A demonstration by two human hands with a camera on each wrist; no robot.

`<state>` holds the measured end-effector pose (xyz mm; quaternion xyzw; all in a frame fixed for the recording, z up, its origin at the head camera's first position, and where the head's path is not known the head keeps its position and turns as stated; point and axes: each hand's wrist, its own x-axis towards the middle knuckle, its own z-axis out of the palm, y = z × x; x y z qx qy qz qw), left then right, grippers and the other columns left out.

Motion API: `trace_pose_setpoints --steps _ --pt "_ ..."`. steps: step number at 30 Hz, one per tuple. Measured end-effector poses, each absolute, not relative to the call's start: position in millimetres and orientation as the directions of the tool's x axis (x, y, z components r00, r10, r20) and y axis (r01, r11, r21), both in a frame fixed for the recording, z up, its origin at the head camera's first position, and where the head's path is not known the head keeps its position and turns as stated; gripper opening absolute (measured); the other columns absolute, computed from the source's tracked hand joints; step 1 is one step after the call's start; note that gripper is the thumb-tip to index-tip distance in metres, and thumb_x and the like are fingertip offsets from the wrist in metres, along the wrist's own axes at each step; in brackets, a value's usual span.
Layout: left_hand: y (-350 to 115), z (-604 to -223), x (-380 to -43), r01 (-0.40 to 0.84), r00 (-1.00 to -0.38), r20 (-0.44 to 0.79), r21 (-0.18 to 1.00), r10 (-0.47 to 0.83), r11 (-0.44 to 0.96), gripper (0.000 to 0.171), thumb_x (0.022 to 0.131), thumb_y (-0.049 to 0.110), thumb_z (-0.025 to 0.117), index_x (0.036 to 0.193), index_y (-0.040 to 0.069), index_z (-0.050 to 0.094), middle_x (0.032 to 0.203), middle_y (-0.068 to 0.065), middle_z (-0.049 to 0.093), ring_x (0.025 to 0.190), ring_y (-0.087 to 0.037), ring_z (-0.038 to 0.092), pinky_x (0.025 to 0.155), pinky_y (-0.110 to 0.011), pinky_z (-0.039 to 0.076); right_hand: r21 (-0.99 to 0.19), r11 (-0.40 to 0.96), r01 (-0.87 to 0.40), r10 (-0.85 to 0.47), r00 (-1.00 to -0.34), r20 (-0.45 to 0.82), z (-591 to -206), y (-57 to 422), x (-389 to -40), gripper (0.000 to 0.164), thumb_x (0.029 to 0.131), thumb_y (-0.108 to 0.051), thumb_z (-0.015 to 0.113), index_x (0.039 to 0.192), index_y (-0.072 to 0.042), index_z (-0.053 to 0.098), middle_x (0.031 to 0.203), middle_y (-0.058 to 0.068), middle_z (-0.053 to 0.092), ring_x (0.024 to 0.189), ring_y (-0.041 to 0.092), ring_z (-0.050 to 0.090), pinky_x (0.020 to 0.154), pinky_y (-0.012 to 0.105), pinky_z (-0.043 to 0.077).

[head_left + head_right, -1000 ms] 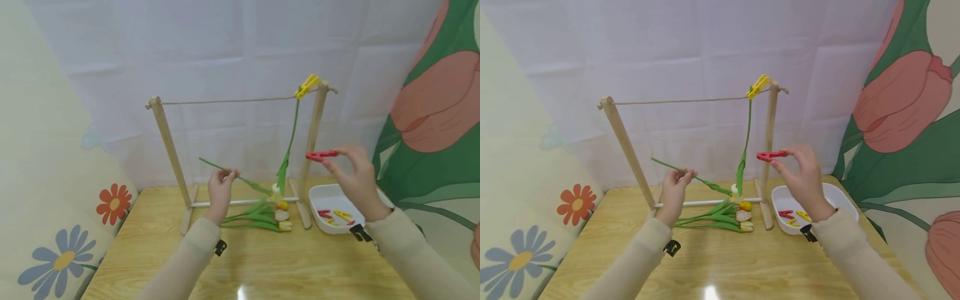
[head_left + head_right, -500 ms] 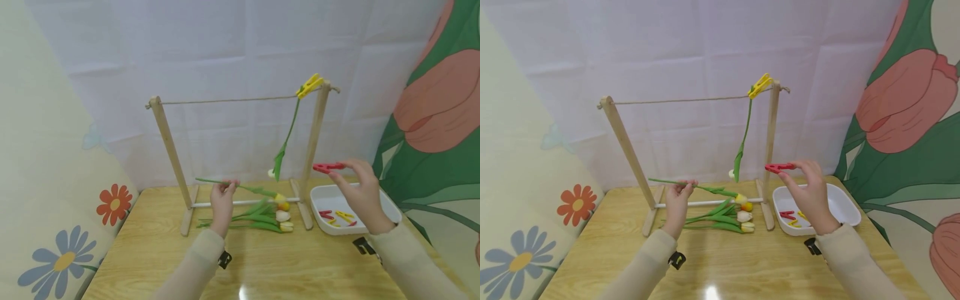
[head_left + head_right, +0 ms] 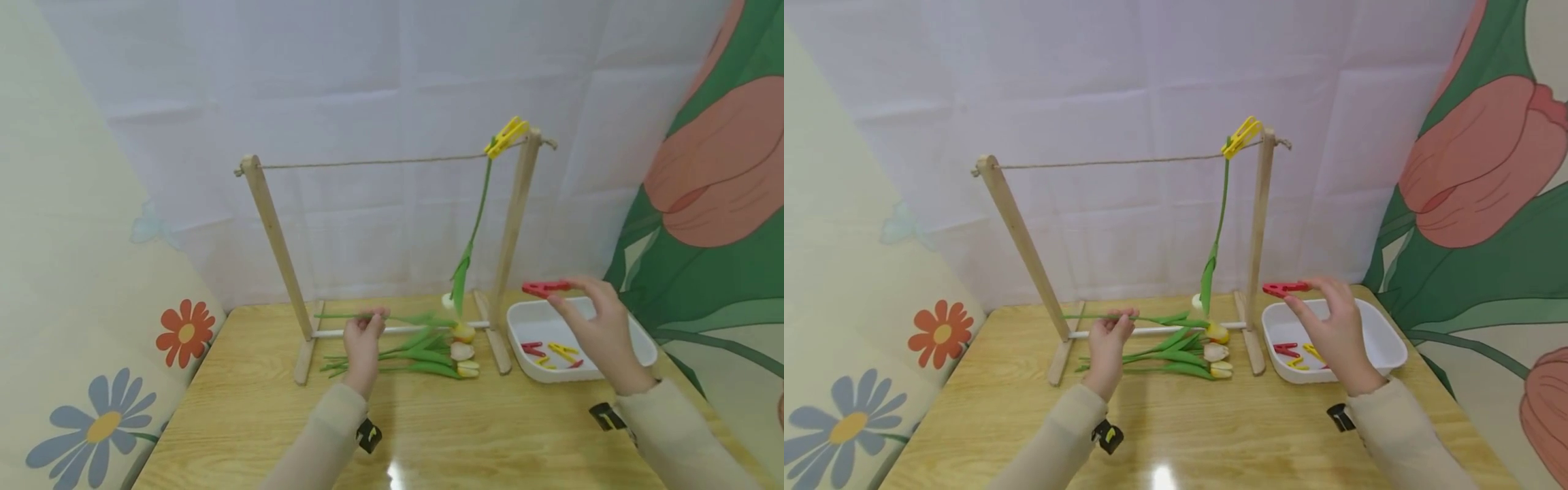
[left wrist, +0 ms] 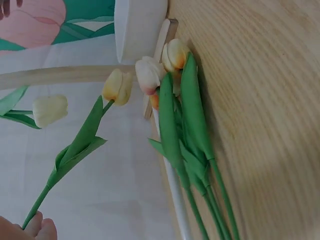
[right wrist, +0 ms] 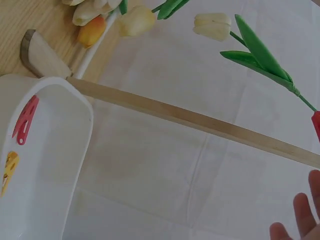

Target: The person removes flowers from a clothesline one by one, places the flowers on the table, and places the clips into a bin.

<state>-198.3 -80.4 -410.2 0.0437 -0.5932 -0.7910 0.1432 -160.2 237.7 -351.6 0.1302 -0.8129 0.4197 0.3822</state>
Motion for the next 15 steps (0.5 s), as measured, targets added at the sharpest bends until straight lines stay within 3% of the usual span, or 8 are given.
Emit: trace_pose_setpoints --steps 4,11,15 --pt "-82.9 -417.0 -196.5 0.137 -0.963 0.054 0.942 -0.265 -0.305 0.015 0.100 -0.001 0.046 0.115 -0.006 0.044 0.119 -0.021 0.057 0.116 -0.030 0.054 0.107 -0.037 0.042 -0.565 0.629 -0.534 0.088 -0.673 0.734 -358.1 241.6 -161.3 0.028 0.084 0.000 0.073 0.107 0.011 0.063 0.107 0.017 0.062 0.103 -0.008 0.040 0.086 0.011 0.030" --pt "-86.6 -429.0 -197.6 0.098 -0.961 -0.008 0.926 -0.276 -0.365 0.012 0.101 -0.002 0.044 0.112 -0.003 0.042 0.120 -0.020 0.057 0.116 -0.030 0.055 0.106 -0.038 0.043 -0.529 0.631 -0.568 0.053 -0.648 0.760 -370.5 251.7 -167.4 0.024 0.081 0.006 0.073 0.103 0.010 0.064 0.104 0.004 0.059 0.103 -0.010 0.041 0.084 0.009 0.031" --pt "-88.3 -434.9 -199.9 0.111 -0.961 -0.006 0.908 -0.278 -0.404 0.005 0.101 -0.003 0.044 0.101 0.001 0.046 0.113 -0.017 0.061 0.104 -0.021 0.060 0.106 -0.041 0.042 -0.543 0.642 -0.541 0.042 -0.682 0.730 -375.6 258.9 -170.6 0.022 0.085 0.001 0.072 0.104 0.009 0.064 0.105 0.012 0.060 0.102 -0.011 0.040 0.083 0.011 0.032"
